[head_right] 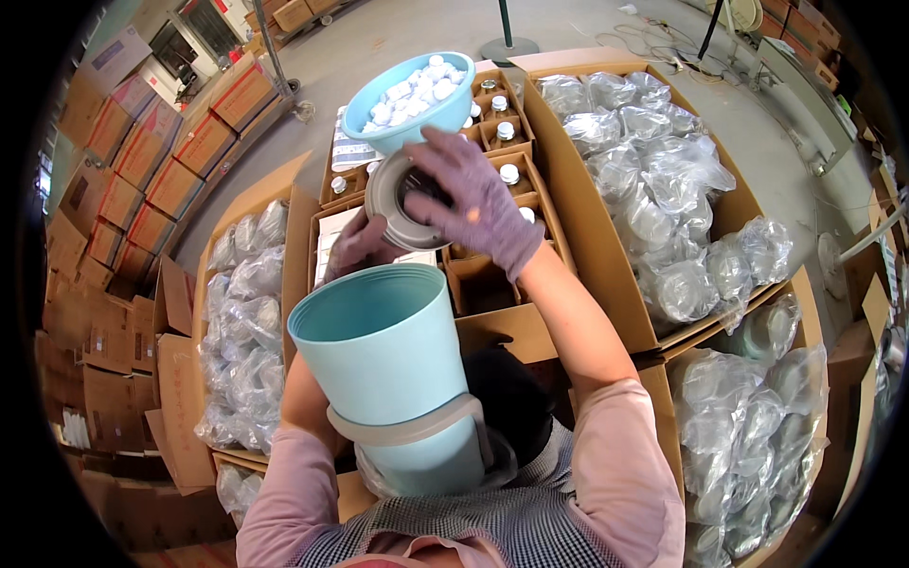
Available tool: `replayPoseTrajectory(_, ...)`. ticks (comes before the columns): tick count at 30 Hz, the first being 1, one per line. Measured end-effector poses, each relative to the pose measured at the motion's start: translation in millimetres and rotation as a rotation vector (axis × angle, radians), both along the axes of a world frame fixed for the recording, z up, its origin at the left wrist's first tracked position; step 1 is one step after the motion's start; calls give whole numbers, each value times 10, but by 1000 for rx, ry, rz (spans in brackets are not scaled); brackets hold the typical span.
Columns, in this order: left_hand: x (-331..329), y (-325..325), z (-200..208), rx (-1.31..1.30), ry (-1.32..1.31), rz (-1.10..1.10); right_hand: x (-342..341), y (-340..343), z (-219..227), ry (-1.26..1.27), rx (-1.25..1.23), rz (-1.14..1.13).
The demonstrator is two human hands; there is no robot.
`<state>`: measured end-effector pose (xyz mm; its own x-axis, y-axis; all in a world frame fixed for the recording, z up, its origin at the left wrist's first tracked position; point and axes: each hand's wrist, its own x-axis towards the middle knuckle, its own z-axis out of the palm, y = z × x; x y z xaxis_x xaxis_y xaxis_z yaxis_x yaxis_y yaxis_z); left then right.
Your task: The person unpacks thermos bodies from plastic bags, applies labels to the exterior, and assembles them by inserting inner glass containers and screwing on lids. The person repeats this process for multiple units, handling beige and light blue thermoses.
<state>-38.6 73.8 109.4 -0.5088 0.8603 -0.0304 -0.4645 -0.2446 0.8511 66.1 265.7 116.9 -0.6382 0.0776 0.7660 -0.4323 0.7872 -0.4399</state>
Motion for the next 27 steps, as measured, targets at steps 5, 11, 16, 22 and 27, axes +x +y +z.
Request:
replayPoseTrajectory(5, 322, 158, -236, -122, 526, 44, -16, 9, -658, -98, -43, -159)
replayPoseTrajectory(11, 208, 275, -377, 29, 1670, 263, 4, 183, -878, -274, -747, 229)
replayPoseTrajectory(16, 280, 263, -636, -49, 639, -50, 91, -196, -582, -119, -436, -107)
replayPoseTrajectory(22, 65, 285, -1045, -107, 923, 107, 193, 75, -890, -179, -536, 224)
replayPoseTrajectory(27, 504, 380, -803, 57, 911, 177, 201, -152, -744, -225, -757, 78)
